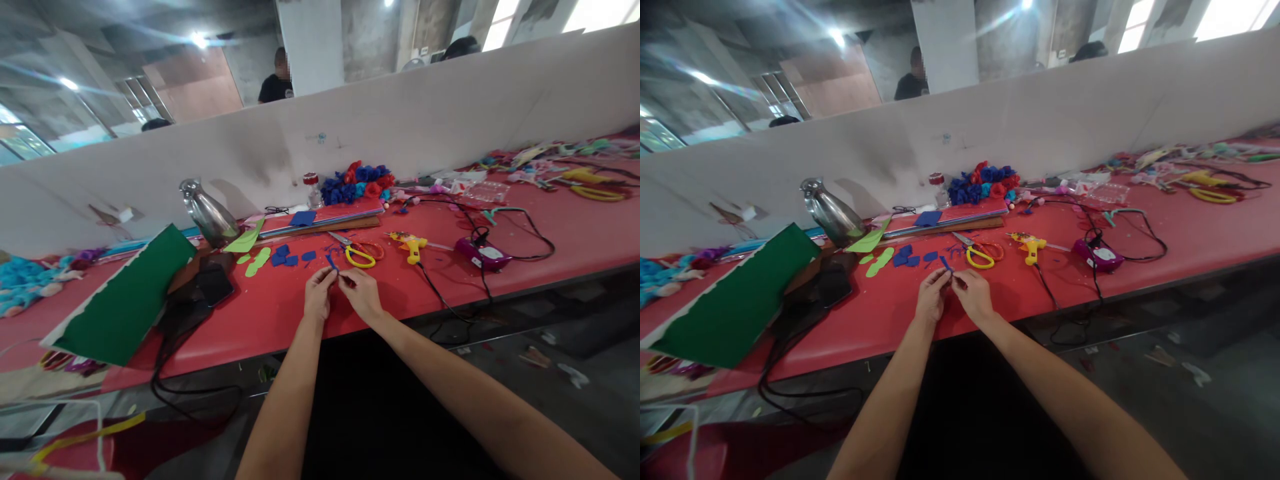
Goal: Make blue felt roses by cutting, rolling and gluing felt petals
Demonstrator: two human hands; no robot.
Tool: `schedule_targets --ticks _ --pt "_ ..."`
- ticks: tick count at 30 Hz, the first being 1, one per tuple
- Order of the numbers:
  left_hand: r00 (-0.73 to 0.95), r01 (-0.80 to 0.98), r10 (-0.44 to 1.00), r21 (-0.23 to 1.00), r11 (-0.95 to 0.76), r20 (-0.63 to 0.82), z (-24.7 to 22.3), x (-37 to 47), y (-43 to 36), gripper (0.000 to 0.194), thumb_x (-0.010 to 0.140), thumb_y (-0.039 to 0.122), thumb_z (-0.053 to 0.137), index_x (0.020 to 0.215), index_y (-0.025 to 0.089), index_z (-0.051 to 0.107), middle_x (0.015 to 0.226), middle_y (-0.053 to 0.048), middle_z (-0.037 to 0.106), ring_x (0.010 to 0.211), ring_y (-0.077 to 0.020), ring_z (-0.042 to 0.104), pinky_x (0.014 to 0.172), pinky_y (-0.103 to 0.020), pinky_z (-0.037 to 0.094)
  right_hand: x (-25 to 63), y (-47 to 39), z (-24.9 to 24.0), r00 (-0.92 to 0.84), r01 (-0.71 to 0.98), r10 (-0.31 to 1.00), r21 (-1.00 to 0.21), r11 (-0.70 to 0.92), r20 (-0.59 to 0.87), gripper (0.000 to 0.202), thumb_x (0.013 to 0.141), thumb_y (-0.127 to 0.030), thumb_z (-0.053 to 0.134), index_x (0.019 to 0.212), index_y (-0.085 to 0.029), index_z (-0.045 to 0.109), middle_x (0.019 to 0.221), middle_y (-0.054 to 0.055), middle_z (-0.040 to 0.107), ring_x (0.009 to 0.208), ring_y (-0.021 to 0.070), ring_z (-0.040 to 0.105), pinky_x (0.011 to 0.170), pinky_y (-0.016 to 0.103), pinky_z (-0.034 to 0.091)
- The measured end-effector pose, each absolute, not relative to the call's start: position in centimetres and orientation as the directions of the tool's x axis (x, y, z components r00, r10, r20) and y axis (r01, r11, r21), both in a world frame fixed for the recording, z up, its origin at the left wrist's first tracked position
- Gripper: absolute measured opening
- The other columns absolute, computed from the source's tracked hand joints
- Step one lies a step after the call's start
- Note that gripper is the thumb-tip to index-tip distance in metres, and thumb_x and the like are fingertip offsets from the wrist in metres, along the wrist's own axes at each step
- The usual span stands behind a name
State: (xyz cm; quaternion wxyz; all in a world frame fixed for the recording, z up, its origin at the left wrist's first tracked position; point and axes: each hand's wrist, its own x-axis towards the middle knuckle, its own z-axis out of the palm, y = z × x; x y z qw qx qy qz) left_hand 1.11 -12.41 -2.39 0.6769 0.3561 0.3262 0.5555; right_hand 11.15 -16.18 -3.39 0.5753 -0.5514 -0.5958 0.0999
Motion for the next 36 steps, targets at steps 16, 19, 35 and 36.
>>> schedule_targets --ticks 16,19,35,36 --pt "0.176 -0.492 0.984 0.864 0.109 -0.023 -1.7 1.2 -12.8 0.024 0.046 0.025 0.084 0.063 0.016 0.070 0.067 0.000 0.066 0.066 -0.0087 0.057 0.072 -0.023 0.044 11.1 -16.2 -3.6 0.264 0.559 0.762 -0.738 0.379 0.592 0.021 0.081 -0.024 0.050 0.080 -0.021 0.070 0.074 0.005 0.065 0.065 0.0169 0.057 0.066 0.028 0.047" --pt "0.180 -0.492 0.984 0.865 0.100 -0.011 -1.9 1.1 -12.7 0.024 0.047 0.025 0.084 0.063 0.015 0.070 0.068 0.001 0.065 0.068 -0.0085 0.057 0.074 -0.023 0.044 11.1 -16.2 -3.6 0.252 0.571 0.762 -0.728 0.381 0.596 0.020 0.081 -0.024 0.050 0.081 -0.020 0.070 0.075 0.006 0.066 0.065 0.0165 0.058 0.065 0.028 0.047" --pt "0.225 -0.447 0.971 0.894 0.025 0.085 -2.8 0.8 -12.3 0.022 0.059 0.031 0.078 0.073 0.016 0.071 0.075 -0.002 0.069 0.072 -0.0115 0.059 0.076 -0.024 0.044 11.2 -16.1 -3.8 0.235 0.571 0.768 -0.724 0.388 0.596 0.018 0.082 -0.024 0.052 0.084 -0.019 0.069 0.080 0.006 0.068 0.069 0.0171 0.061 0.063 0.027 0.048" --pt "0.228 -0.445 0.970 0.895 0.026 0.086 -2.8 0.8 -12.3 0.022 0.060 0.032 0.078 0.074 0.016 0.071 0.075 -0.002 0.069 0.072 -0.0114 0.059 0.076 -0.024 0.044 11.2 -16.1 -3.8 0.232 0.569 0.765 -0.721 0.394 0.601 0.018 0.082 -0.024 0.051 0.085 -0.019 0.069 0.081 0.006 0.069 0.070 0.0173 0.061 0.064 0.027 0.048"
